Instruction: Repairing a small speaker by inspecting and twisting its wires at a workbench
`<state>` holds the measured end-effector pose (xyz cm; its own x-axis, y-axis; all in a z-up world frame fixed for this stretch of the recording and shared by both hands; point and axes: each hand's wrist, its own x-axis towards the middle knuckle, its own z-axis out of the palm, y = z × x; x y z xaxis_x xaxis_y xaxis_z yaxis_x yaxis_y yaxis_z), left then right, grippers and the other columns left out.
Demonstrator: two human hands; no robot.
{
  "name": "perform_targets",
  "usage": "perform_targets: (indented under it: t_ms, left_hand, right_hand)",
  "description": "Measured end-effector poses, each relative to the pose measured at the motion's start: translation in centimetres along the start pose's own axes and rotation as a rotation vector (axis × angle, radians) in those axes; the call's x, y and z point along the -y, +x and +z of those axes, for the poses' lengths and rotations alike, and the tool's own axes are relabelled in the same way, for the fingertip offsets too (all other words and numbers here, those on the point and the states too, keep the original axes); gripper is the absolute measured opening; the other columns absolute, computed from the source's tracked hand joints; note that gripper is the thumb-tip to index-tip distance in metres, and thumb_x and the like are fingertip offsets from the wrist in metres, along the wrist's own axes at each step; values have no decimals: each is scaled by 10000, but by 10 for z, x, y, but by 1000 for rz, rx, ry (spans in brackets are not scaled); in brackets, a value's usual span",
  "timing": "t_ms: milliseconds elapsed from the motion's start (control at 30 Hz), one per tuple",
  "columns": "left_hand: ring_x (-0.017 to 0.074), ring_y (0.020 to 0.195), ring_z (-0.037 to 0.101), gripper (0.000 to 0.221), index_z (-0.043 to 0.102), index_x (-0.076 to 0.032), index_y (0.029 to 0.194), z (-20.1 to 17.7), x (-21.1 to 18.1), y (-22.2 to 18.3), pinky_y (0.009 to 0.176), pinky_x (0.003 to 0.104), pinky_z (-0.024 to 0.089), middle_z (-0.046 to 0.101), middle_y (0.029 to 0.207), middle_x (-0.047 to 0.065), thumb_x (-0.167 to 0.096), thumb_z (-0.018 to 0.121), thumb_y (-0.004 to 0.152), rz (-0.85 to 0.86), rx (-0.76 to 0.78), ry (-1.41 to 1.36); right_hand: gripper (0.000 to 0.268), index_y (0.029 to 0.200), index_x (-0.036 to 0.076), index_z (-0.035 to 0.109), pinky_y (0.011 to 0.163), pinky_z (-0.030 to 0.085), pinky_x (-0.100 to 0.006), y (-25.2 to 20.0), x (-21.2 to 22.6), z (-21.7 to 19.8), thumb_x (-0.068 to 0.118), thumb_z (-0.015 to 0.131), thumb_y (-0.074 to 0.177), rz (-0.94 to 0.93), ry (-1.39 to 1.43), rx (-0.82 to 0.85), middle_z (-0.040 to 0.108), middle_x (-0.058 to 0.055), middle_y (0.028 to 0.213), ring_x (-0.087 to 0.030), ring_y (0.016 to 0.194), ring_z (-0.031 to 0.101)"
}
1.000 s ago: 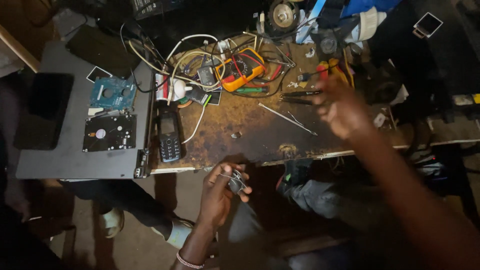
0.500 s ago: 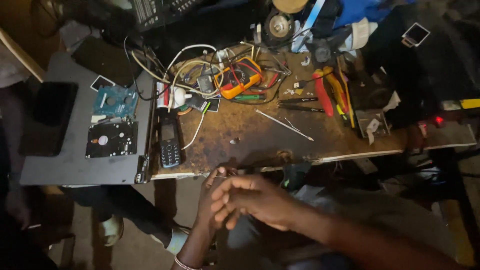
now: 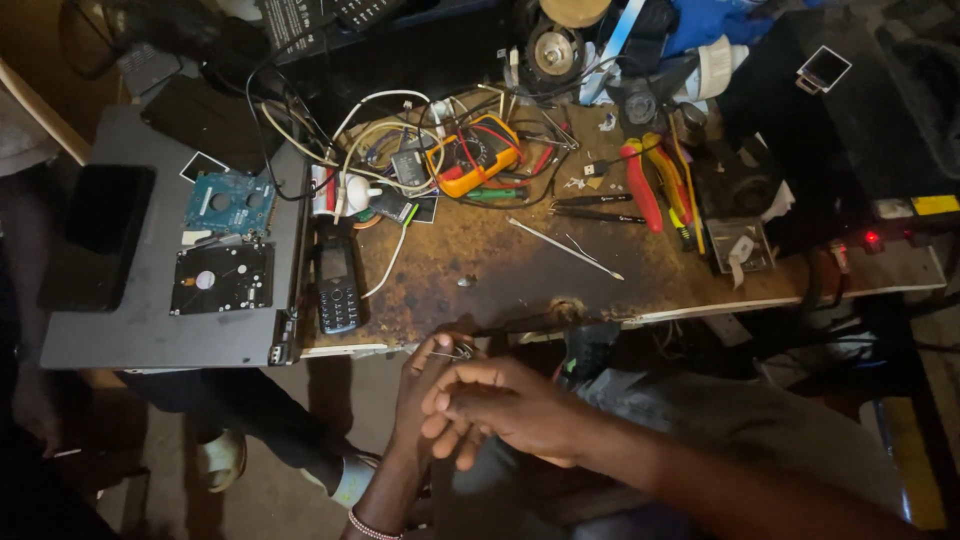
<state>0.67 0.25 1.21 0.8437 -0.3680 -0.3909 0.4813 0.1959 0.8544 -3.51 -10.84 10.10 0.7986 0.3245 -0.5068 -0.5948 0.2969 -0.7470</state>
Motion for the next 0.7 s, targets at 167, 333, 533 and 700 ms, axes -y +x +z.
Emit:
perform_targets:
  t_ms: [167,333,533,700]
  left_hand:
    - [178,632,593,257,605,-34,845,-1,15,2,572,287,473,641,722,103,-270,556,758,-48,-28,-161]
    - [269,487,599,284,534,-9,953,-3,24,8,330,294,453,600,726,183,-265,511,833,-39,43,-339]
    - [264,494,598,314,526,18,891,-1,16,7,353,290,462,582,706,205,-291,507,834,-30,86,-318]
    - [274,512,614,362,542,17,902,-4,24,9,361,306,491,603,719,210,-334,514,818,-19,53,-309]
  right_hand:
    - [186,948,-46,548,536,526,-299,1,9,-21,-4,496,775,-68,12,37,627,-206,881,-259,719,640]
    - [251,1002,-24,554,600,546,-340,-1,66,-61,-77,511,761,-343,-37,24,630,-199,915,-266,776,635]
    - [103,916,12,537,670,533,-352,45,71,-160,78,481,860,-387,102,-504,605,-154,873,-278,839,630]
    - [137,870,13,542,592,507,-273,53,55,-155,147,521,846,-352,52,-393,587,-111,817,-206,711,591]
